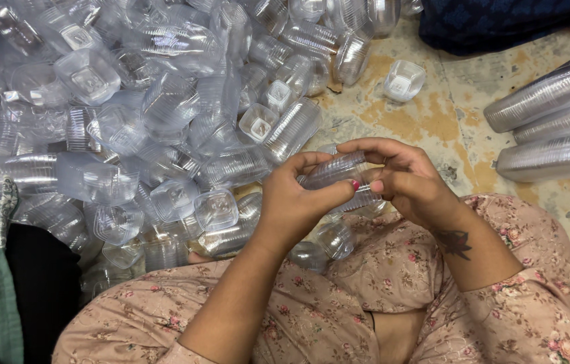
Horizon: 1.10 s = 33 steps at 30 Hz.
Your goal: The person sits on the floor among a large pile of clear plastic cups, picks up cups one at a time, and nests them together into a stack by hand. The person sets completed stacks aside and continues forming more stacks from the loose cups.
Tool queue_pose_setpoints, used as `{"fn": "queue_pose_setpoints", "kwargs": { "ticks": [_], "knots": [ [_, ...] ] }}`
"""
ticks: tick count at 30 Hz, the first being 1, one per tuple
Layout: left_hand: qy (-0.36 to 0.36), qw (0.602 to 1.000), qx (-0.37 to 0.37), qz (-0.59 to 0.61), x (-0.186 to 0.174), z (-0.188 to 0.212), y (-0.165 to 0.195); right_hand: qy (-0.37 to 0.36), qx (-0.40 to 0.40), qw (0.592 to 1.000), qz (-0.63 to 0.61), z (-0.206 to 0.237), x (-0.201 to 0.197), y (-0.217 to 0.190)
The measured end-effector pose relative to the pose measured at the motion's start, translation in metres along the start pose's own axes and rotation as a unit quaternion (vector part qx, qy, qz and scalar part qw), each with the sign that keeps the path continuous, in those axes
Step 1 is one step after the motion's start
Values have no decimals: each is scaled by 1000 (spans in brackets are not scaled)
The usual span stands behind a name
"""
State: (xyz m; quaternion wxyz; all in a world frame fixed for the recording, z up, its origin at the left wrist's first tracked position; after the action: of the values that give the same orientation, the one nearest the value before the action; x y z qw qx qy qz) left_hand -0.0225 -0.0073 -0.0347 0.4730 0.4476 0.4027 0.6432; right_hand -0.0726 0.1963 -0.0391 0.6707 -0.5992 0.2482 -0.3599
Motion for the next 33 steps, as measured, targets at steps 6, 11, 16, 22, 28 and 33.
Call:
{"fn": "queue_pose_setpoints", "kwargs": {
  "ticks": [6, 11, 16, 22, 28, 33],
  "knots": [
    [6, 997, 28, -70, 3, 3, 4, -5, -10, 1000, 19, 1, 1, 0],
    [25, 994, 8, -110, 4, 5, 8, -7, -10, 1000, 18, 1, 3, 2],
    [20, 994, 30, -98, 3, 5, 7, -8, -7, 1000, 16, 1, 3, 1],
    [8, 994, 37, -102, 4, 4, 3, -4, -2, 1000, 30, 2, 2, 0],
    [14, 994, 10, -111, 6, 4, 2, -17, -4, 1000, 15, 3, 0, 2],
    [11, 993, 8, -115, 6, 3, 1, -19, 12, 1000, 2, 2, -3, 2]
  ]
}}
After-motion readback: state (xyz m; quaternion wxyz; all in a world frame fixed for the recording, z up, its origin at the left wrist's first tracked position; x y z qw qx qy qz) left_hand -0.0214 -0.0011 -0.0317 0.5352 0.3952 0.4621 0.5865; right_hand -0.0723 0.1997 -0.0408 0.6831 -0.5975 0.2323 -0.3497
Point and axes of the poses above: each hand's wrist, its own z-axis away from the middle knuckle, its own x-axis out of the palm, y = z × x, the point moved 1 cm from there along -z, towards the middle knuckle, and after that the axes turned 15 degrees about z, right-handed, at the moved point
